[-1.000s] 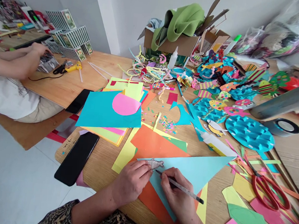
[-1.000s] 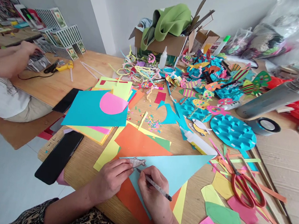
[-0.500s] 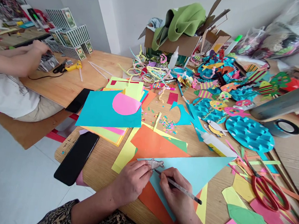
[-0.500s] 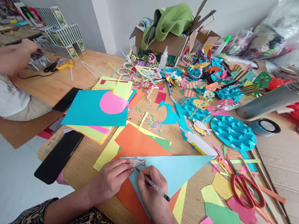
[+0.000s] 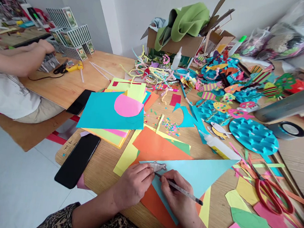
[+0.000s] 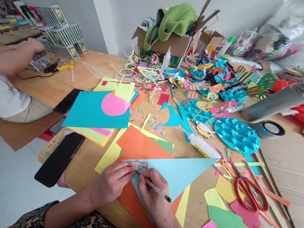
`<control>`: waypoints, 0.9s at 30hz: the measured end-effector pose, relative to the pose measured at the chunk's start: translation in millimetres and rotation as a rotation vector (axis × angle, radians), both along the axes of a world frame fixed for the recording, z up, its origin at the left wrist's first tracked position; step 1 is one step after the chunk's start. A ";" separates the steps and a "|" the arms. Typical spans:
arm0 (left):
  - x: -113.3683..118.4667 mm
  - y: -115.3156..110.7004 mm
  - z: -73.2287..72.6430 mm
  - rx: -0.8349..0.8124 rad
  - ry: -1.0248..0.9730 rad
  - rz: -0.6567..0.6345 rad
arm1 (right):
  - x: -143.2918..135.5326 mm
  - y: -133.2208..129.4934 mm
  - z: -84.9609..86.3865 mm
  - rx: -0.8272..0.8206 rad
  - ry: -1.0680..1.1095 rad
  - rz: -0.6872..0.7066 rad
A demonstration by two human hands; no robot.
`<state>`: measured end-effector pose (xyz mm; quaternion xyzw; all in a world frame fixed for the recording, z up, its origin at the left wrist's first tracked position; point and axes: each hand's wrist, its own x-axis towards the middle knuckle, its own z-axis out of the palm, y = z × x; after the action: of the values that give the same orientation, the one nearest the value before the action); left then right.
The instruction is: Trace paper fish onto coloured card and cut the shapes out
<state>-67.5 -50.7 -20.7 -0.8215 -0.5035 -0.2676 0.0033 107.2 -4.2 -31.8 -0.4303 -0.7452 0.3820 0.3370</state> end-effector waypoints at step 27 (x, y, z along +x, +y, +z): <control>0.1 2.2 2.3 -0.003 -0.023 -0.007 | 3.3 7.5 1.8 -0.128 -0.018 -0.008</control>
<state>-67.4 -48.5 -18.5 -0.8202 -0.5009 -0.2762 -0.0045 110.5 3.2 -30.0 -0.4574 -0.7204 0.4239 0.3036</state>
